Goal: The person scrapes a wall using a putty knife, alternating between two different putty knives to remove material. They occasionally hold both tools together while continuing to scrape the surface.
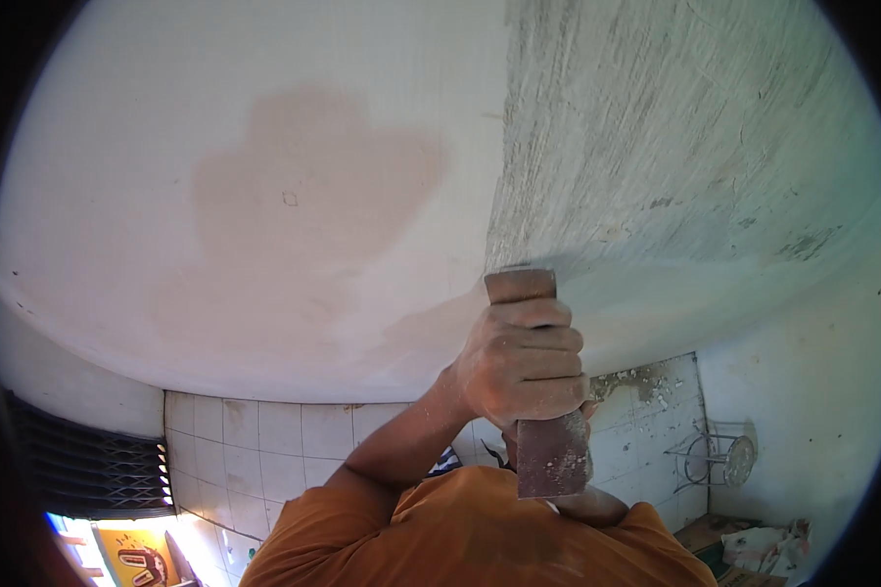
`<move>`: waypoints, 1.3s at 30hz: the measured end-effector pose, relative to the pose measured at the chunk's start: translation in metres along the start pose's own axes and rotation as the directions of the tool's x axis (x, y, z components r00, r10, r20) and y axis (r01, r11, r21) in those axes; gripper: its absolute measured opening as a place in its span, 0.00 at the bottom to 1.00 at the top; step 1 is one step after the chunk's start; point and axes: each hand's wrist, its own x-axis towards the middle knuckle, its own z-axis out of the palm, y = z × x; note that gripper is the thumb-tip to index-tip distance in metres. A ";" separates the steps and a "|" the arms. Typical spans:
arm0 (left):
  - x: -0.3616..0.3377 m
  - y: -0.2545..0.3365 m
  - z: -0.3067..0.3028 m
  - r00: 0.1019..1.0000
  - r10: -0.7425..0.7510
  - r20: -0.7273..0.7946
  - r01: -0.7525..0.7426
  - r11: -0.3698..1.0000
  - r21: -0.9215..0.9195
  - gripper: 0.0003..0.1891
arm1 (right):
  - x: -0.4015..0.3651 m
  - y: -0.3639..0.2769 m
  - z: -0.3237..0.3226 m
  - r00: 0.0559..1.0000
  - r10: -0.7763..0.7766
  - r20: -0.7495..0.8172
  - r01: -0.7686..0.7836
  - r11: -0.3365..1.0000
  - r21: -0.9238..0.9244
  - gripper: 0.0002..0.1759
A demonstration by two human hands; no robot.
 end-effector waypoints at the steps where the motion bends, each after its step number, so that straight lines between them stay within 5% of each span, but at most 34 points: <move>1: -0.002 0.002 -0.001 1.000 -0.019 0.008 0.019 1.000 0.002 0.13 | 0.000 0.004 -0.004 1.000 -0.022 0.019 0.022 1.000 -0.011 0.12; 3: 0.000 0.001 -0.002 1.000 -0.018 0.023 0.018 1.000 0.004 0.13 | 0.000 0.012 -0.014 0.994 0.065 0.087 -0.085 0.966 0.246 0.11; 4: 0.008 -0.002 -0.003 1.000 0.003 0.029 -0.003 1.000 0.010 0.13 | 0.000 0.015 -0.023 0.974 0.155 0.164 -0.217 0.846 0.487 0.12; 7: 0.004 0.002 -0.004 0.997 -0.031 0.069 0.030 1.000 0.008 0.14 | -0.022 0.097 -0.044 0.895 0.325 0.306 -0.333 0.029 0.943 0.19; 9: 0.004 0.003 -0.004 0.996 -0.053 0.070 0.052 0.999 0.016 0.14 | -0.019 0.093 -0.040 0.878 0.351 0.327 -0.325 -0.065 0.943 0.23; 10: 0.004 0.003 -0.003 0.997 -0.059 0.050 0.058 0.998 0.023 0.14 | -0.010 0.037 -0.024 0.889 0.347 0.299 -0.374 0.174 0.911 0.25; 12: 0.003 0.004 -0.001 0.998 -0.062 0.028 0.062 0.998 0.015 0.13 | 0.002 -0.008 -0.011 0.862 0.471 0.185 -0.398 0.407 0.822 0.22; 15: 0.010 0.001 0.000 0.999 -0.033 0.014 0.033 0.999 0.014 0.12 | 0.013 -0.024 -0.002 0.763 0.646 -0.018 -0.409 0.504 0.760 0.19; 21: 0.025 -0.008 0.004 0.998 0.040 0.043 -0.042 0.997 0.059 0.12 | 0.012 0.008 -0.033 0.952 0.305 -0.021 -0.266 0.861 0.434 0.25; 23: 0.024 -0.006 0.009 1.000 0.010 0.016 -0.011 0.998 0.063 0.13 | 0.007 -0.001 -0.036 0.946 0.321 0.038 -0.323 0.938 0.127 0.27; 26: -0.013 0.009 0.012 0.979 -0.156 0.133 0.139 0.982 0.124 0.13 | 0.000 0.010 -0.028 0.945 0.324 0.048 -0.326 0.945 0.037 0.26; 29: -0.071 0.027 0.021 0.953 -0.269 0.141 0.246 0.956 0.158 0.12 | -0.017 0.041 -0.033 0.924 0.382 -0.011 -0.376 0.914 0.154 0.23; 31: -0.094 0.038 0.021 0.945 -0.300 0.129 0.283 0.950 0.135 0.10 | -0.025 0.037 -0.031 0.984 0.180 0.016 -0.180 0.983 -0.036 0.16; 35: -0.064 0.070 0.000 0.986 -0.161 -0.031 0.164 0.979 0.122 0.09 | -0.026 0.032 -0.013 0.972 -0.235 -0.010 0.209 0.883 -0.421 0.17; 39: -0.069 0.071 -0.006 0.843 -0.127 -0.524 0.149 0.989 0.000 0.12 | -0.002 0.019 -0.004 0.926 -0.370 -0.078 0.241 0.737 -0.631 0.31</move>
